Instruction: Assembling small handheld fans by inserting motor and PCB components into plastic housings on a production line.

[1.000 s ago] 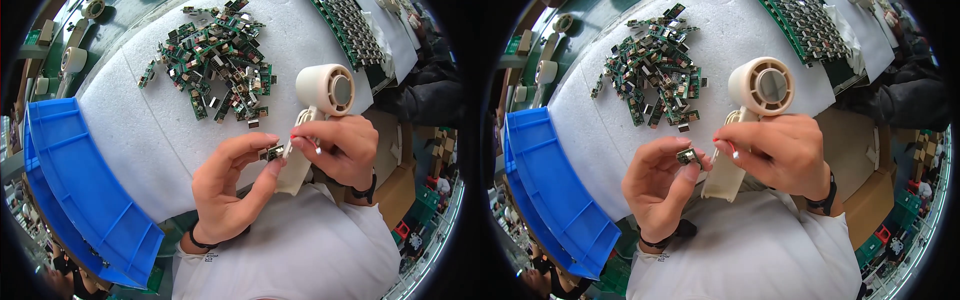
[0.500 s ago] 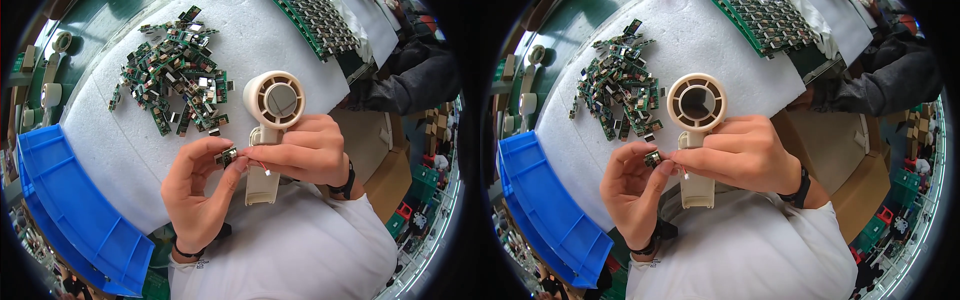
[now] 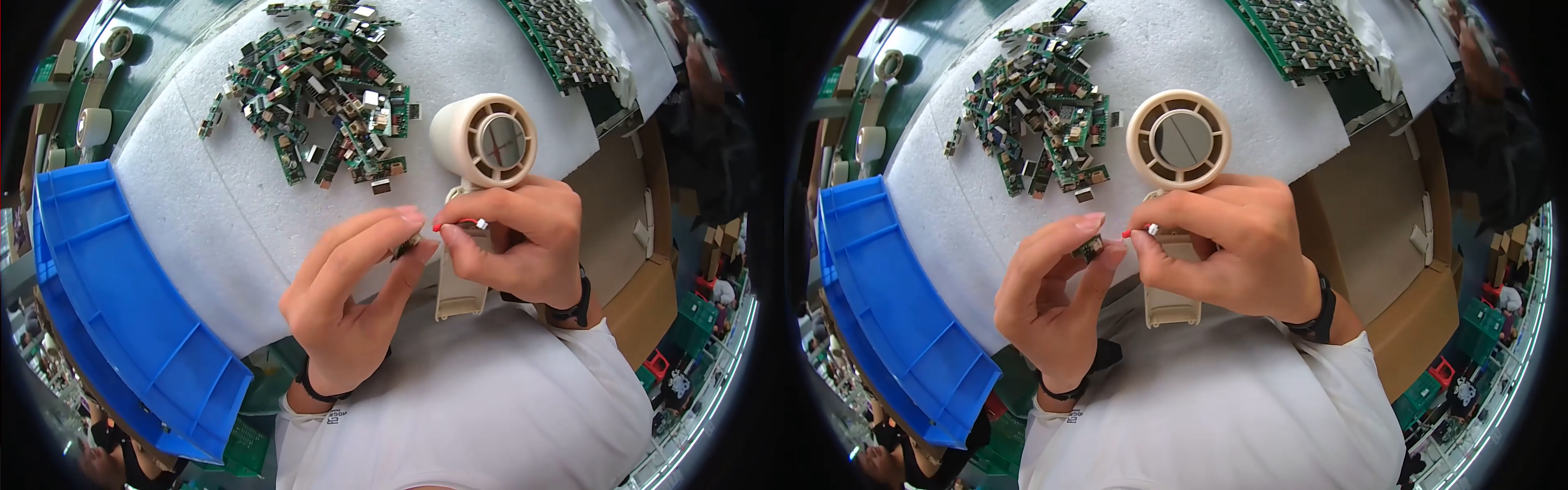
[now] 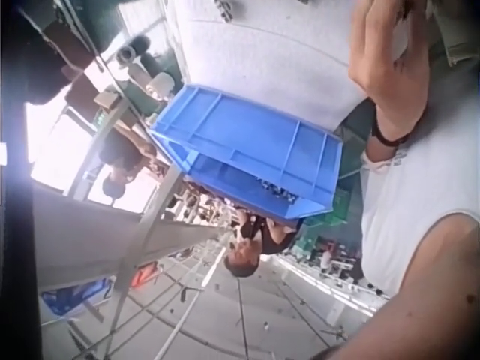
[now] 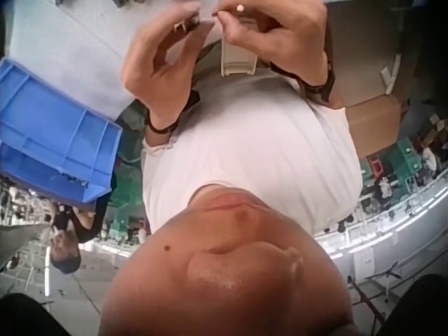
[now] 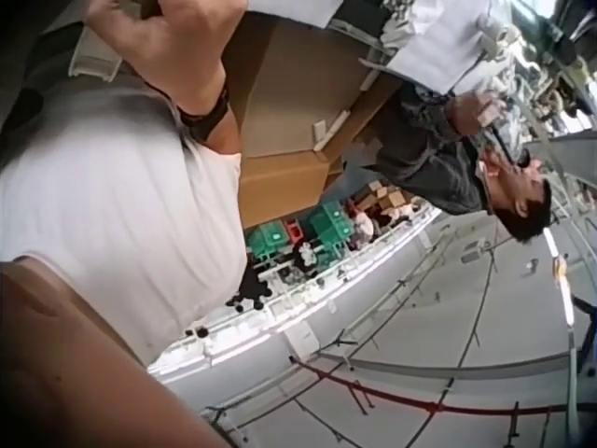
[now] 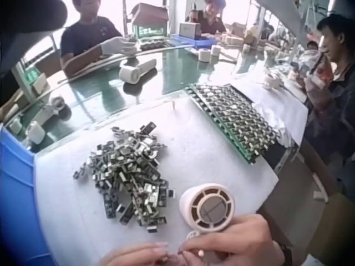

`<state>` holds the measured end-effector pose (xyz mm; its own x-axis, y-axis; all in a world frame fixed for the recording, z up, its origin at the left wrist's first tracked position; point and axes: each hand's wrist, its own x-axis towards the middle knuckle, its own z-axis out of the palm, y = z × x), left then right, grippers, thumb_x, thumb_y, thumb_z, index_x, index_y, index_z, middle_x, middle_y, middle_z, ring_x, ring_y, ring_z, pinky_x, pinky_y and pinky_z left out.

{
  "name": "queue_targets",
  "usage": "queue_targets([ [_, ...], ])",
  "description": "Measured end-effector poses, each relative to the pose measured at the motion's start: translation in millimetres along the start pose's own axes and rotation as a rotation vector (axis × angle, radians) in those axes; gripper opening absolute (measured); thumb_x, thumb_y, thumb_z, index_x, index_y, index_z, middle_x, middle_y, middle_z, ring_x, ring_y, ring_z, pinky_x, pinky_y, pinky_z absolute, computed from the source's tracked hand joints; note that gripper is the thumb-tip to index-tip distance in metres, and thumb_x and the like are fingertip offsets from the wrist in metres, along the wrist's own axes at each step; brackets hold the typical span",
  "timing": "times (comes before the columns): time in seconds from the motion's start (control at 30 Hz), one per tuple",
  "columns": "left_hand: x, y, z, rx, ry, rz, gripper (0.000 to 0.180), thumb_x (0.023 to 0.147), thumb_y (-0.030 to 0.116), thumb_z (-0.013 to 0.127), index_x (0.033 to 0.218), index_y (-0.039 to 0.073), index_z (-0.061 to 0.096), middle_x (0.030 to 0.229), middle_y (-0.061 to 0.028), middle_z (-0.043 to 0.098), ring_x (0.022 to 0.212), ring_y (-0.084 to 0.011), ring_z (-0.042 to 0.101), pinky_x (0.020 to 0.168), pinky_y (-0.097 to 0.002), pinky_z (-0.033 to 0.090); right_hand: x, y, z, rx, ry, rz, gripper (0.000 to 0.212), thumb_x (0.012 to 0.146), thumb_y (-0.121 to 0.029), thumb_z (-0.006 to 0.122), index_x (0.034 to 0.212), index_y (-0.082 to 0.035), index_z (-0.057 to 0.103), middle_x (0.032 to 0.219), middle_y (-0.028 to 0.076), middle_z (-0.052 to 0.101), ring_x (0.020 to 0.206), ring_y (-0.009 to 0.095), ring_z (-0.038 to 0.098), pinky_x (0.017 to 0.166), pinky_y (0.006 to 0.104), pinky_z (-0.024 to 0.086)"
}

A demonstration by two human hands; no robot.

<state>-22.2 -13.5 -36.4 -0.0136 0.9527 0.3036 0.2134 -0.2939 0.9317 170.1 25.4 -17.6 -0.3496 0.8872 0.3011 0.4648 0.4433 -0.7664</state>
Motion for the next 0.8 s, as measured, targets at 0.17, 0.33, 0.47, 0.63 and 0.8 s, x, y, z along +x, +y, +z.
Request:
queue_targets([
  [0.17,2,10,-12,-0.171,-0.057,-0.236,0.040,0.085,-0.010,0.076,0.123,0.000,0.070,0.116,-0.0154,0.069,0.097,-0.0193,0.071,0.080,-0.0298,0.060,1,-6,7,0.104,-0.027,0.086,0.014,0.071,-0.001,0.074,0.084,-0.006,0.076,0.070,-0.001,0.069,0.046,0.002,0.046,0.040,0.0202,0.030],
  [0.33,4,9,-23,-0.163,-0.207,-0.256,0.043,0.091,-0.010,0.068,0.133,0.000,0.065,0.123,-0.0154,0.067,0.105,-0.0172,0.068,0.090,-0.0274,0.057,0,-8,10,0.106,0.004,0.110,0.013,0.073,-0.005,0.077,0.085,-0.009,0.075,0.066,-0.002,0.067,0.046,0.006,0.048,0.042,0.0231,0.035],
  [0.47,0,6,-24,-0.195,-0.229,-0.266,0.040,0.094,-0.011,0.064,0.133,-0.002,0.064,0.124,-0.0173,0.068,0.111,-0.0167,0.067,0.093,-0.0267,0.055,2,-10,10,0.058,0.006,0.083,0.013,0.073,-0.005,0.078,0.085,-0.009,0.075,0.065,-0.001,0.066,0.046,0.006,0.047,0.042,0.0234,0.035],
  [0.63,-2,11,-21,-0.301,-0.169,-0.360,0.037,0.093,-0.014,0.062,0.129,-0.004,0.066,0.124,-0.0206,0.069,0.114,-0.0203,0.067,0.094,-0.0291,0.055,2,-7,7,0.090,-0.029,0.031,0.015,0.071,-0.001,0.076,0.085,-0.006,0.075,0.066,0.000,0.066,0.048,0.003,0.050,0.041,0.0208,0.032],
  [0.8,-4,0,-22,-0.332,-0.130,-0.258,0.035,0.087,-0.013,0.069,0.119,0.000,0.073,0.115,-0.0157,0.074,0.101,-0.0191,0.072,0.085,-0.0298,0.059,3,-3,-5,0.142,-0.141,0.028,0.017,0.073,-0.002,0.080,0.088,-0.006,0.076,0.069,0.003,0.068,0.052,0.007,0.057,0.044,0.0231,0.037],
])
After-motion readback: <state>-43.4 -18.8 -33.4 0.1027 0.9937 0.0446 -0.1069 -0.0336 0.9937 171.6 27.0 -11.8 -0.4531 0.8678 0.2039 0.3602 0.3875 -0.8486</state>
